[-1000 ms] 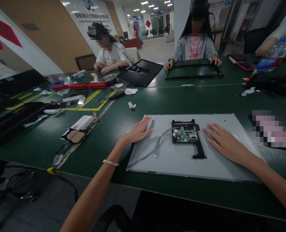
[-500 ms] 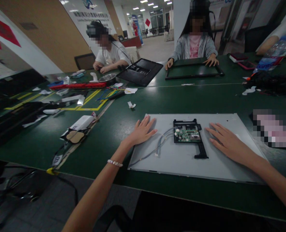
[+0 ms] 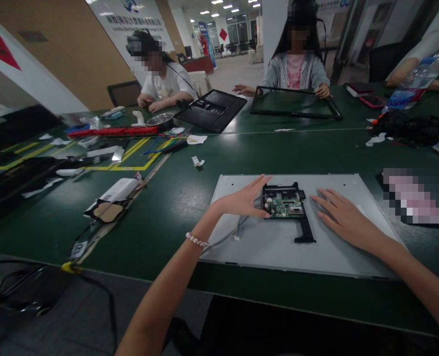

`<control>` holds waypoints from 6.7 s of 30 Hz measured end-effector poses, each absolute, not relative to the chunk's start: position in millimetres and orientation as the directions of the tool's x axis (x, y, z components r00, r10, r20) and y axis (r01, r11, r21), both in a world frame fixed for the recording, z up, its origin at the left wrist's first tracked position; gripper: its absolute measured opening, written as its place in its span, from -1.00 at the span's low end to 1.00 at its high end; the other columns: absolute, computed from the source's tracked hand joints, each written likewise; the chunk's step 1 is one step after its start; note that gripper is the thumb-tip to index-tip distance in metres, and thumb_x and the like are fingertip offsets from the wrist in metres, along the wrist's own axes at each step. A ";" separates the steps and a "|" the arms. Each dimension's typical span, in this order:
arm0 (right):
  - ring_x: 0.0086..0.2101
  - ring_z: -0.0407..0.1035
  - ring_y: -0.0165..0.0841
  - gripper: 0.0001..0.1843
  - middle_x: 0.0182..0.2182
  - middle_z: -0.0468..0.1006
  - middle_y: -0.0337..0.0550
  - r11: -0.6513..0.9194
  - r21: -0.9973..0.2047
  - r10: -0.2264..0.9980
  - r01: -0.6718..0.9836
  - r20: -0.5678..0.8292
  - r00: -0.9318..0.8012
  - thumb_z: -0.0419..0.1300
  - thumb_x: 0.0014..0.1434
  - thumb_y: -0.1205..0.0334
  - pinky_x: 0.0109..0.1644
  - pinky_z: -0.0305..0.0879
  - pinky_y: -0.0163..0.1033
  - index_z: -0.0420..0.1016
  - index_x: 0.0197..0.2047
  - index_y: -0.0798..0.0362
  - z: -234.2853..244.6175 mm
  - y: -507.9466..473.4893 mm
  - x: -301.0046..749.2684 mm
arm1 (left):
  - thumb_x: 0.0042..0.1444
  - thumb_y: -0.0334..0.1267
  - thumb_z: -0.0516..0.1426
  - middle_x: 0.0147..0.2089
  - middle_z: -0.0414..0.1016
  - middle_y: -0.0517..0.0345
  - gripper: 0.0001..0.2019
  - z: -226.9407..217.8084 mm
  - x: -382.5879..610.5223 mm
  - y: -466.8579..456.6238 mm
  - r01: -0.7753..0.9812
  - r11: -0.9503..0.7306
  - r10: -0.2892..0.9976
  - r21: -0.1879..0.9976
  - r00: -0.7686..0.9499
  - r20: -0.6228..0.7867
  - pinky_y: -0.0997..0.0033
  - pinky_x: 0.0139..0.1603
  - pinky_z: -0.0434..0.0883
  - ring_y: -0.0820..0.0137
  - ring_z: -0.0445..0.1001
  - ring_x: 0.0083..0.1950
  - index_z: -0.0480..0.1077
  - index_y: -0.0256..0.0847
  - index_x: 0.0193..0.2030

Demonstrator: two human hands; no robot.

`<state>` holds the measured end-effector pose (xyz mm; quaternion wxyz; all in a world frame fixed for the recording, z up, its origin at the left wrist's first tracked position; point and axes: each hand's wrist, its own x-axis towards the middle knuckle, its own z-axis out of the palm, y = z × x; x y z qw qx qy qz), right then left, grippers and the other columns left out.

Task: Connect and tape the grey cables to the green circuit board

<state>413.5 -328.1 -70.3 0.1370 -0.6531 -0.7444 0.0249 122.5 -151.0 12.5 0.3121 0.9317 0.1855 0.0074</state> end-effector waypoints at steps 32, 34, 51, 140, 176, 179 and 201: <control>0.34 0.01 -0.05 -0.39 0.38 0.13 -0.08 0.173 -0.251 0.971 0.952 0.206 -0.122 -0.11 0.36 -0.08 0.34 0.08 0.18 0.12 0.40 -0.10 -78.7 -326.7 418.3 | 0.06 0.16 0.21 0.53 -0.34 -0.16 0.04 -2.5 111.0 -147.7 0.367 -0.726 0.405 0.581 0.912 -0.070 0.00 0.46 -0.07 0.06 -0.23 0.52 -0.29 -0.15 0.49; 0.34 0.00 -0.04 -0.39 0.39 0.12 -0.07 0.172 -0.252 0.973 0.952 0.197 -0.124 -0.13 0.36 -0.09 0.34 0.07 0.19 0.12 0.40 -0.09 -78.0 -327.6 418.2 | 0.14 0.14 0.14 0.54 -0.39 -0.10 -0.08 1.2 97.8 -129.6 0.480 -0.738 0.549 0.475 0.836 0.008 0.01 0.45 -0.06 0.08 -0.29 0.52 -0.25 -0.11 0.49; 0.35 -0.01 -0.06 -0.42 0.37 0.15 -0.04 0.176 -0.237 0.967 0.955 0.226 -0.122 -0.11 0.37 -0.05 0.34 0.08 0.16 0.14 0.39 -0.09 -76.3 -325.7 415.0 | 0.25 -0.47 -0.06 -0.03 0.53 -0.28 -0.66 -2.0 21.8 1.3 0.888 -0.359 0.924 -0.288 0.383 0.028 0.29 0.01 0.38 0.18 0.51 0.02 0.46 -0.37 0.02; 0.35 -0.03 -0.07 -0.39 0.39 0.11 -0.08 0.149 -0.222 0.978 0.964 0.178 -0.110 -0.13 0.37 -0.06 0.37 0.03 0.13 0.12 0.40 -0.06 -77.1 -323.9 417.8 | -0.02 0.17 0.25 0.52 -0.32 -0.22 0.13 -14.0 129.4 -167.6 0.301 -0.733 0.338 0.610 0.940 -0.058 -0.06 0.47 -0.11 -0.03 -0.26 0.51 -0.31 -0.22 0.50; 0.34 0.00 -0.06 -0.39 0.38 0.13 -0.06 0.183 -0.241 0.970 0.953 0.201 -0.135 -0.14 0.37 -0.08 0.36 0.05 0.14 0.12 0.40 -0.06 -78.5 -323.4 420.3 | 0.29 -0.31 -0.06 -0.14 0.52 -0.04 -0.70 -9.7 94.4 -124.4 0.531 -0.840 0.519 -0.108 0.846 0.120 0.29 -0.08 0.38 0.26 0.48 -0.10 0.50 -0.24 -0.17; 0.34 0.00 -0.06 -0.39 0.38 0.14 -0.06 0.171 -0.244 0.973 0.954 0.193 -0.126 -0.14 0.37 -0.09 0.36 0.05 0.13 0.14 0.39 -0.06 -78.5 -323.4 420.1 | 0.27 -0.32 -0.06 -0.15 0.50 -0.02 -0.72 -10.8 97.6 -126.0 0.508 -0.858 0.499 -0.073 0.859 0.112 0.31 -0.07 0.36 0.28 0.47 -0.09 0.49 -0.23 -0.18; 0.04 0.39 -0.15 -0.69 0.01 0.55 0.10 0.514 -0.067 0.842 0.855 0.231 -0.488 0.11 0.28 0.27 0.11 0.29 -0.09 0.50 0.04 0.17 0.8 -220.5 292.0 | 0.35 -0.19 -0.06 -0.09 0.49 0.01 -0.67 -13.4 91.4 -127.6 0.686 -0.714 0.694 0.141 0.666 0.272 0.36 -0.16 0.35 0.34 0.46 -0.22 0.39 -0.21 0.10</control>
